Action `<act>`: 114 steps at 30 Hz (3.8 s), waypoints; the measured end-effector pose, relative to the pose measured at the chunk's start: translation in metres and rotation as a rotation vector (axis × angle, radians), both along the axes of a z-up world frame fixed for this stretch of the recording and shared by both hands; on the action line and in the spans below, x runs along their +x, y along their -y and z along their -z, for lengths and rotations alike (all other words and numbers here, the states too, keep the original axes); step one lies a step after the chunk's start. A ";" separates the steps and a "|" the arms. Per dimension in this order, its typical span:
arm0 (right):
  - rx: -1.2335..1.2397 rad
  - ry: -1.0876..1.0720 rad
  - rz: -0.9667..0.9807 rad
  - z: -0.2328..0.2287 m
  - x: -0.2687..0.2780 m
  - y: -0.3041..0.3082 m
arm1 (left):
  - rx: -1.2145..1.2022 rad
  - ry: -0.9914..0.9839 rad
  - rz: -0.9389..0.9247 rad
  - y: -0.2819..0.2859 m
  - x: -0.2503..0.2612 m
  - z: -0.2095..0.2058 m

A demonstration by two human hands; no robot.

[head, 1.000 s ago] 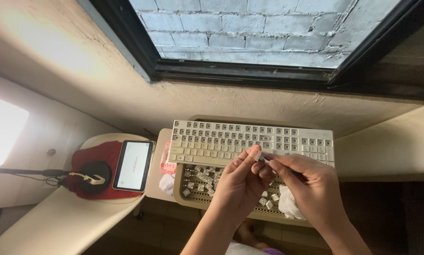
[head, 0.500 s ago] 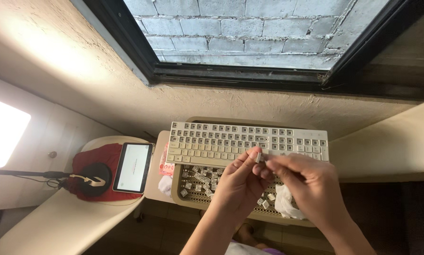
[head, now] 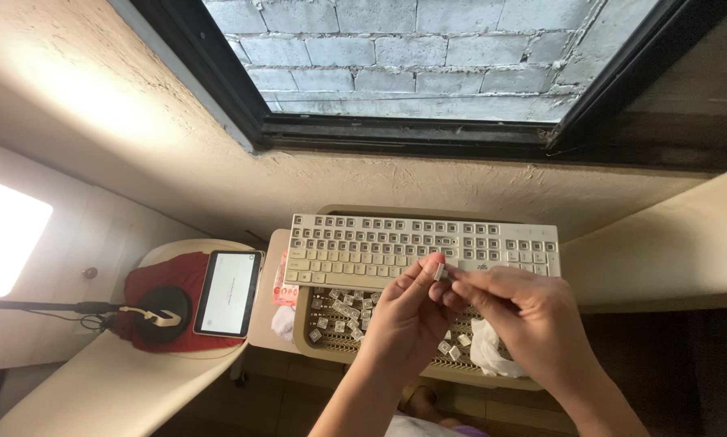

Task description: The person wipes individual keyboard keycaps with a white wipe, then places them into a beige plastic basket. The person repeats this process for several keys throughout the clip.

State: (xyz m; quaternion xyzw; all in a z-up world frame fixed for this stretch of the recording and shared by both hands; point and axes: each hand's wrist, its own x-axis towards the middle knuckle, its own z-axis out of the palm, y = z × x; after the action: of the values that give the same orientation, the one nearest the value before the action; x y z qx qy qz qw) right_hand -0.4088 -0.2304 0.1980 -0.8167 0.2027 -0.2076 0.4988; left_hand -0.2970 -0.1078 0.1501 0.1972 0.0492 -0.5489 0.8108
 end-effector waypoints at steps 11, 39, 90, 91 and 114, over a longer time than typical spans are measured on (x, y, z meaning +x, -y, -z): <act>0.051 -0.037 0.080 0.001 -0.002 -0.003 | -0.019 0.017 0.003 -0.002 -0.007 0.001; 0.049 -0.628 0.239 0.120 -0.071 0.018 | 0.151 0.196 -0.061 -0.040 -0.001 0.054; 1.462 0.102 0.081 0.149 0.025 -0.037 | 0.405 0.976 -0.210 -0.057 0.023 0.055; 1.526 0.125 0.047 0.150 0.030 -0.040 | 0.437 1.090 -0.227 -0.060 0.028 0.047; 1.480 -0.031 0.399 0.124 0.111 -0.079 | 0.608 1.238 -0.158 -0.095 0.122 0.023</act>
State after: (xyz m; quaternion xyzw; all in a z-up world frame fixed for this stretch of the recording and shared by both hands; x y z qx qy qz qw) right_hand -0.2980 -0.1511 0.0744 -0.2205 0.4394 -0.0924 0.8659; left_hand -0.1752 -0.0129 0.1268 0.6880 -0.2566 -0.2367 0.6362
